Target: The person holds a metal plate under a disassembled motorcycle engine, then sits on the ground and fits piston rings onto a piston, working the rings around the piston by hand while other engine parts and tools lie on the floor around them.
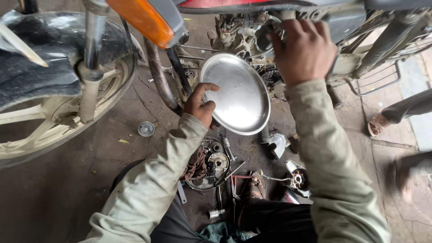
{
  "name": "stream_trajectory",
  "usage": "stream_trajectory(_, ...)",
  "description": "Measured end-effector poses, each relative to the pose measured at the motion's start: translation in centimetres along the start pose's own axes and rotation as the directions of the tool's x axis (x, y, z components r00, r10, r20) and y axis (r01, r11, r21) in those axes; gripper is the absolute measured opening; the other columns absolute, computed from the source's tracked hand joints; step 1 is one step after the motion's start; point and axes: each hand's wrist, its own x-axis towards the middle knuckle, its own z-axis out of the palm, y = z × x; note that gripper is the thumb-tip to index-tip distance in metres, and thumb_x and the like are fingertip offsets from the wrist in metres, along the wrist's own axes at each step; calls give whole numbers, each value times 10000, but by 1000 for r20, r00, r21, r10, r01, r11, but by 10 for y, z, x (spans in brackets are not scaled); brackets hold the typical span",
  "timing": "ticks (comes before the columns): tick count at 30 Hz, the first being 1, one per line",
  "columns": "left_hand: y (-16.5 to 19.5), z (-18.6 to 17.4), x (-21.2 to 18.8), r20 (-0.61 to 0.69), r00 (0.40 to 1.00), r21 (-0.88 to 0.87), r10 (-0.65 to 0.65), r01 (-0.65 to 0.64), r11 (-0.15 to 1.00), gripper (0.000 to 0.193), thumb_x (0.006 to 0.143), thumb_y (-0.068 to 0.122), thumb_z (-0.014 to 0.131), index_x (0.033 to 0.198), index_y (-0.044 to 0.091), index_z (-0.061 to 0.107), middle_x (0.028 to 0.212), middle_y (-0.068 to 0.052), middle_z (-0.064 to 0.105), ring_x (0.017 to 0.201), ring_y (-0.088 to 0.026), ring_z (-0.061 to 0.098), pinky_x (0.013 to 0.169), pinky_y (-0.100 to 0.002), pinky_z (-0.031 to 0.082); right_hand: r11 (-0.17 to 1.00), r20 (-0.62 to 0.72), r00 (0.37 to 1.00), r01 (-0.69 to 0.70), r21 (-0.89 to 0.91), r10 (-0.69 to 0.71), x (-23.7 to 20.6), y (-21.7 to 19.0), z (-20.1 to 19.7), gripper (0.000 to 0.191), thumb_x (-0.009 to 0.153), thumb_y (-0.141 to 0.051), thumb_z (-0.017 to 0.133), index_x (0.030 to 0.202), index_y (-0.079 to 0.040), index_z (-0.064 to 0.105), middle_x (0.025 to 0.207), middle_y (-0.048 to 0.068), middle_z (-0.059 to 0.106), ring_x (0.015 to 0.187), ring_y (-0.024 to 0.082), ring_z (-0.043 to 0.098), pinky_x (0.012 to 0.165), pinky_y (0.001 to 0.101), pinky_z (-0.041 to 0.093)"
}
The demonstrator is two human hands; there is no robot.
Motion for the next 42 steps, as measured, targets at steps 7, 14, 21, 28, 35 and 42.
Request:
stream_trajectory(7,-31,-9,11,8,956,121,292,-291,949,451,811,-68,539,1196,148,631,1178,-179,725,997,-287,739,814,-356,621,931,207,975,153,-333,-86,33,-27,39,533,1101,-609,565,860,-150,692,801,-7,720,771,206,675,450,341,492)
stream_trajectory(14,-55,-23,6,178,901,-142,395,-374,917,491,824,-82,421,1255,72,598,1186,-157,641,995,-258,628,878,-365,569,909,315,947,186,-373,-64,24,-17,64,105,824,-290,676,814,-191,709,807,28,687,848,236,631,524,413,494)
stream_trajectory(21,-52,18,2,229,949,-310,216,-139,941,447,871,12,491,1299,104,581,1337,-189,636,988,-340,693,573,-422,521,980,255,964,-23,-195,73,21,-5,35,148,831,-265,658,716,-194,720,702,48,719,683,258,715,551,444,569)
stream_trajectory(28,-70,0,9,70,970,-70,232,-227,971,442,778,-74,515,1147,136,638,1355,-113,585,1247,-256,564,1042,-388,492,216,161,694,-423,880,702,-40,-16,6,334,1066,-387,630,1200,-100,735,1050,98,812,937,240,795,794,414,640)
stream_trajectory(35,-56,6,5,-13,999,-32,44,-44,999,429,722,-63,534,1108,82,650,1138,-59,678,1001,-242,638,894,-374,537,-866,854,470,-308,393,221,-104,-56,32,172,957,-104,620,1048,-2,517,914,68,579,842,178,622,1018,522,586)
stream_trajectory(42,-67,1,8,5,939,71,344,-343,937,408,731,-82,539,1100,54,647,1148,-84,695,1139,-225,640,1085,-338,452,-695,875,480,-607,387,68,-87,-80,29,446,1016,-459,599,1218,-62,612,893,25,519,805,136,547,967,451,663)
